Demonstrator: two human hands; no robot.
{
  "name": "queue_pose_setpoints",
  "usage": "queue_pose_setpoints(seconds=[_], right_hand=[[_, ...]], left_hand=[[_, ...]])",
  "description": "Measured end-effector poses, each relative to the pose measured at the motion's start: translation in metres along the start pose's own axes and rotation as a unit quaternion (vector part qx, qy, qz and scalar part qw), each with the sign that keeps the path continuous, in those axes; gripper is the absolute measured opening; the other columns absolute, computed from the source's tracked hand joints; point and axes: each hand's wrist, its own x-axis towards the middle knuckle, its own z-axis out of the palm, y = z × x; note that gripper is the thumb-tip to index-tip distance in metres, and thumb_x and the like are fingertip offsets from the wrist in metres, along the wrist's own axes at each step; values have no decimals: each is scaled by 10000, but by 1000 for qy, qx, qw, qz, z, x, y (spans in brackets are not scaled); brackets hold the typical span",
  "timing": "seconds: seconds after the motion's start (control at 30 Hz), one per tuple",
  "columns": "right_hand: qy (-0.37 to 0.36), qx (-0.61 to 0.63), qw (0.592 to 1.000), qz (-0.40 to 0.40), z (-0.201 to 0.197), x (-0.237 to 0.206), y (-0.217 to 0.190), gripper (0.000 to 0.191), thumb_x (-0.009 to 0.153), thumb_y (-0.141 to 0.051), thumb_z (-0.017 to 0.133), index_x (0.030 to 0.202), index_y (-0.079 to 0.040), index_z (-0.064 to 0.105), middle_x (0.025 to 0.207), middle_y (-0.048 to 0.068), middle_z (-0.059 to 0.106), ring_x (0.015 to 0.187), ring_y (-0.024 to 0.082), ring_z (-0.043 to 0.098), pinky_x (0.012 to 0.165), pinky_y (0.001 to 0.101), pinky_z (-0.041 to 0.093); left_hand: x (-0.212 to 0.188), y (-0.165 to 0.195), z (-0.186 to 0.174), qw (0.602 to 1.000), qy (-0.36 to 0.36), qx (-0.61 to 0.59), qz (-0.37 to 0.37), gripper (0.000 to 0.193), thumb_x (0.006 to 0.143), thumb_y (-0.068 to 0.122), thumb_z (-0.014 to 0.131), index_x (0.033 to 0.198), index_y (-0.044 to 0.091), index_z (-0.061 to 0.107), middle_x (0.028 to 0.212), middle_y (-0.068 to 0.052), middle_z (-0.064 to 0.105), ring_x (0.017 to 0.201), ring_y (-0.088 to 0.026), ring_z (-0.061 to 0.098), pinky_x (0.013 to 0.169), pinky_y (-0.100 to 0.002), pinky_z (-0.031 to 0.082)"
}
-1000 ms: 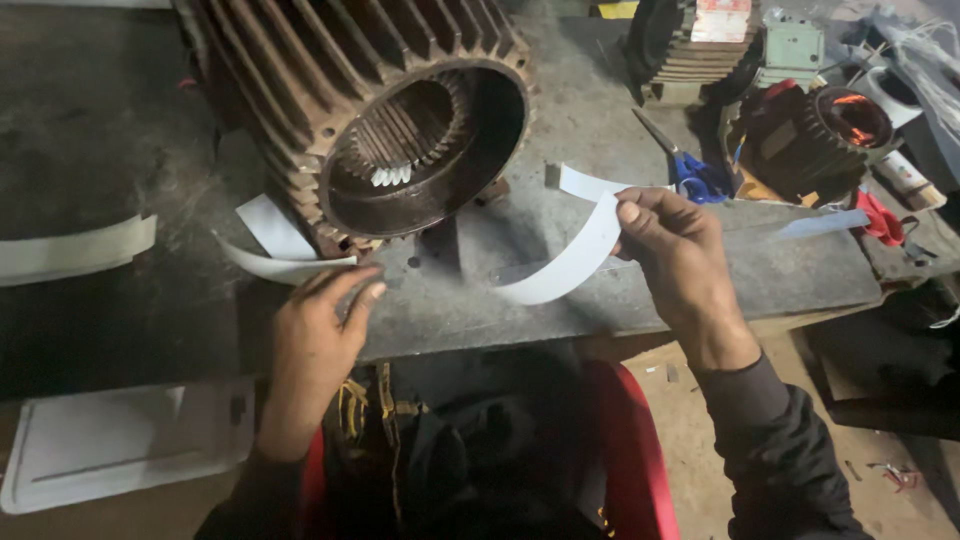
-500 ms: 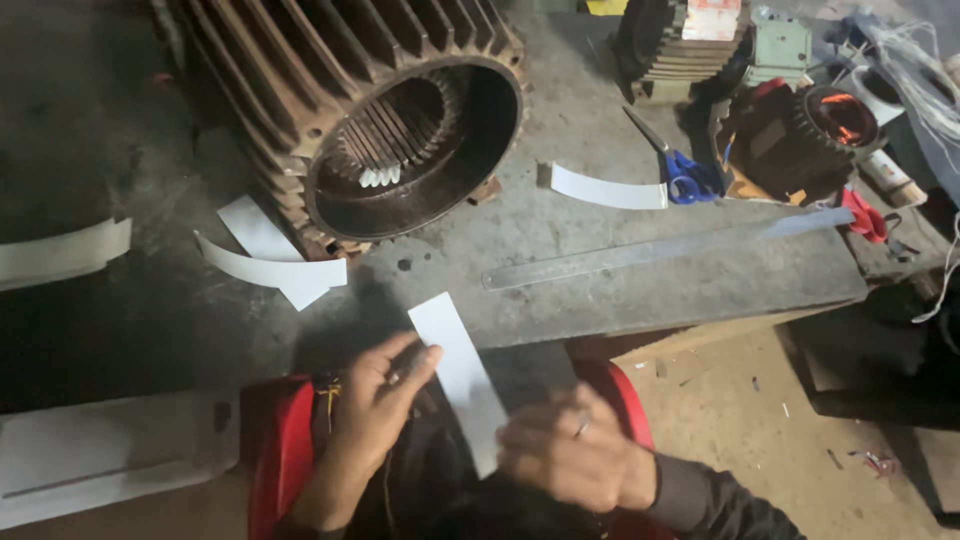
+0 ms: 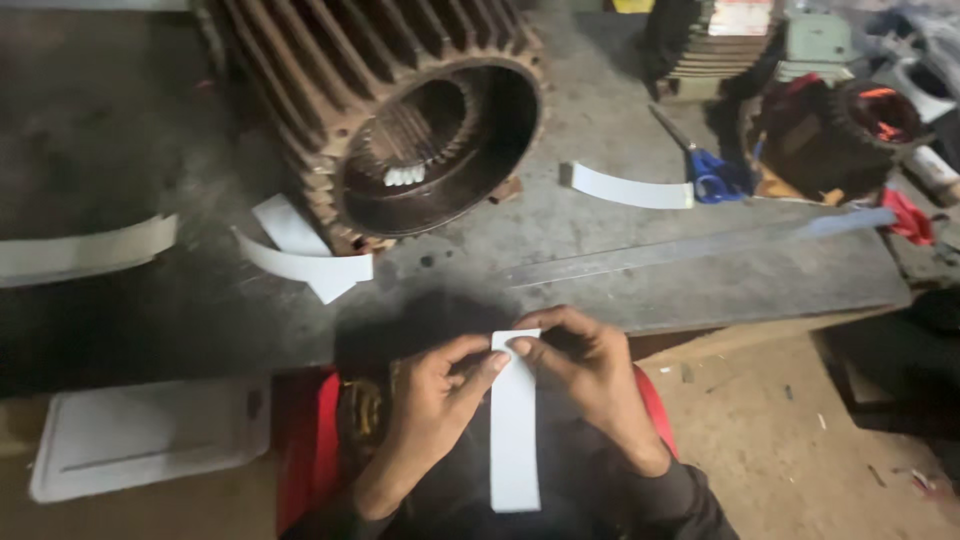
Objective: The person cuts narrow white strips from a roll using a metal ruler as a guide, then inserts the strips into the slots of a large cylindrical motor stator. The person repeats this process, placing multiple strips into the stator's slots.
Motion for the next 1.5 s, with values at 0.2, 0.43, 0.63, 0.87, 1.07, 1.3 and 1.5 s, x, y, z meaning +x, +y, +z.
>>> queue_pose_setpoints(seconds=[0.2, 0.43, 0.63, 0.87, 1.07, 1.3, 1.5], right_hand=[[23, 44, 999, 19, 7, -3, 19, 166, 876, 30, 766, 1040, 9, 783, 914, 58, 755, 820, 120, 682, 721, 278, 552], [-4, -49, 994, -94, 6, -4, 25, 213, 825, 68, 756, 1027, 6, 785, 973, 60, 774, 901, 124, 729, 796, 254, 575], [7, 7, 999, -42, 15, -8, 20, 226, 845, 43, 769, 1068, 8, 769, 1010, 59, 764, 923, 101, 698, 806, 255, 564], [13, 50, 998, 39, 18, -11, 13, 192, 870, -22, 763, 1059, 11, 778, 930, 46, 785, 846, 97, 696, 754, 266, 572], [-9, 73, 997, 39, 12, -7, 19, 204, 888, -67, 752, 1065, 30, 778, 950, 54, 795, 875, 100, 702, 789, 269, 559], [-17, 152, 984, 96, 7, -6, 27, 197, 883, -83, 764, 1048, 21, 791, 924, 57, 785, 865, 110, 691, 789, 269, 545], [-14, 101, 991, 85, 11, -7, 21, 198, 833, -32, 806, 1028, 1, 798, 892, 48, 769, 826, 101, 668, 742, 257, 529]], left_hand=[[2, 4, -7, 998, 10, -44, 43, 244, 937, 147, 738, 1129, -4, 751, 908, -54, 805, 760, -47, 720, 645, -211, 615], [2, 4, -12, 996, 16, -31, 88, 232, 942, 144, 758, 1134, 14, 766, 958, -81, 800, 821, -57, 727, 690, -215, 633], [-1, 9, -9, 987, 72, 57, 131, 192, 927, 135, 759, 1100, 50, 767, 930, -80, 811, 745, -99, 776, 596, -247, 594], [-8, 12, -2, 964, 126, 164, 165, 151, 934, 170, 747, 1053, 80, 767, 923, -77, 781, 710, -185, 756, 596, -278, 563], [-9, 10, 0, 951, 139, 170, 217, 132, 960, 152, 734, 1076, 88, 743, 994, -65, 776, 832, -208, 776, 686, -289, 597], [-9, 7, 3, 948, 132, 177, 231, 139, 956, 117, 731, 1090, 79, 733, 1026, -73, 769, 901, -232, 775, 734, -308, 607], [-11, 2, 6, 950, 138, 172, 219, 135, 952, 93, 725, 1084, 67, 738, 1041, -80, 775, 915, -235, 782, 732, -302, 613]])
